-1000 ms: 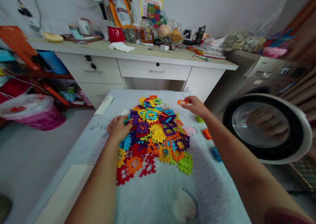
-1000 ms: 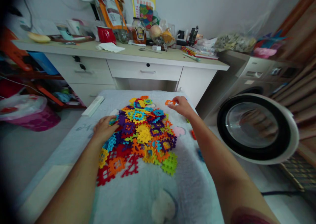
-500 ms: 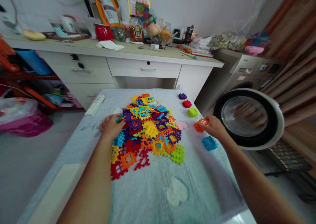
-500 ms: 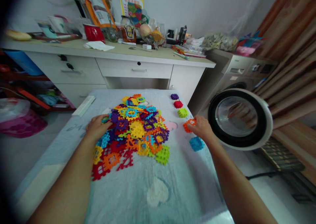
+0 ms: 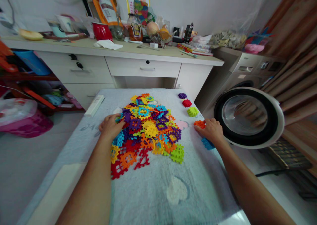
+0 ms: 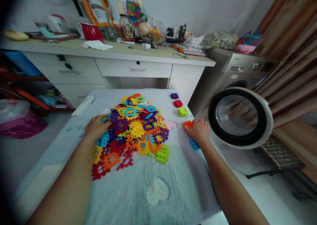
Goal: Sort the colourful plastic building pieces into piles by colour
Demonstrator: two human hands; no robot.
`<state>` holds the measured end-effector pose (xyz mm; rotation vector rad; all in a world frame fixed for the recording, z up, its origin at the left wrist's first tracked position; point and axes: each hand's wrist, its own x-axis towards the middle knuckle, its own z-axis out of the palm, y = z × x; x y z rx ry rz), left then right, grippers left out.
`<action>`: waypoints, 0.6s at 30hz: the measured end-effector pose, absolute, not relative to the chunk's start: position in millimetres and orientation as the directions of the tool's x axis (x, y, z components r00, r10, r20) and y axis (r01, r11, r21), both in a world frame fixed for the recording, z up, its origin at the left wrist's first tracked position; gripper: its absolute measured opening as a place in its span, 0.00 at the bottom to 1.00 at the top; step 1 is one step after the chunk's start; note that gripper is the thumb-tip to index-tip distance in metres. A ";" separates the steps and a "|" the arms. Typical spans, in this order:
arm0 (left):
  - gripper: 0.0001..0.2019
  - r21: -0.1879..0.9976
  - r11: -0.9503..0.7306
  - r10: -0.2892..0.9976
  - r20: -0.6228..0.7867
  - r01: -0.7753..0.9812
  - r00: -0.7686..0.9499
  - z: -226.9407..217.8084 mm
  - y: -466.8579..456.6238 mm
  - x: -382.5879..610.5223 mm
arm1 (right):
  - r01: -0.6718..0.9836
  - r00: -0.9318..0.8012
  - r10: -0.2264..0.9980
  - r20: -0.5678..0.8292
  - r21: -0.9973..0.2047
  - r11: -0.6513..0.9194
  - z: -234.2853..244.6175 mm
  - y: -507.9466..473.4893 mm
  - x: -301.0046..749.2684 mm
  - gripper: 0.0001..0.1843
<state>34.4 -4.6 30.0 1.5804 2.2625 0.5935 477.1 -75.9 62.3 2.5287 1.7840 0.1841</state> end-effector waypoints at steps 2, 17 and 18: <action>0.26 0.507 0.298 0.943 -0.024 0.809 -0.333 30.6 -5.1 34.5 | 0.934 0.335 0.940 0.059 0.112 -0.340 64.2 -76.9 476.4 0.35; 0.25 0.548 0.308 0.936 -0.029 0.778 -0.350 29.5 -4.9 34.0 | 0.942 -0.274 0.961 0.047 -0.186 0.278 86.9 -18.4 405.7 0.18; 0.24 0.554 0.311 0.935 -0.034 0.772 -0.352 29.7 -4.8 33.7 | 0.925 -0.318 0.947 0.041 -0.207 0.319 85.4 -9.4 395.4 0.17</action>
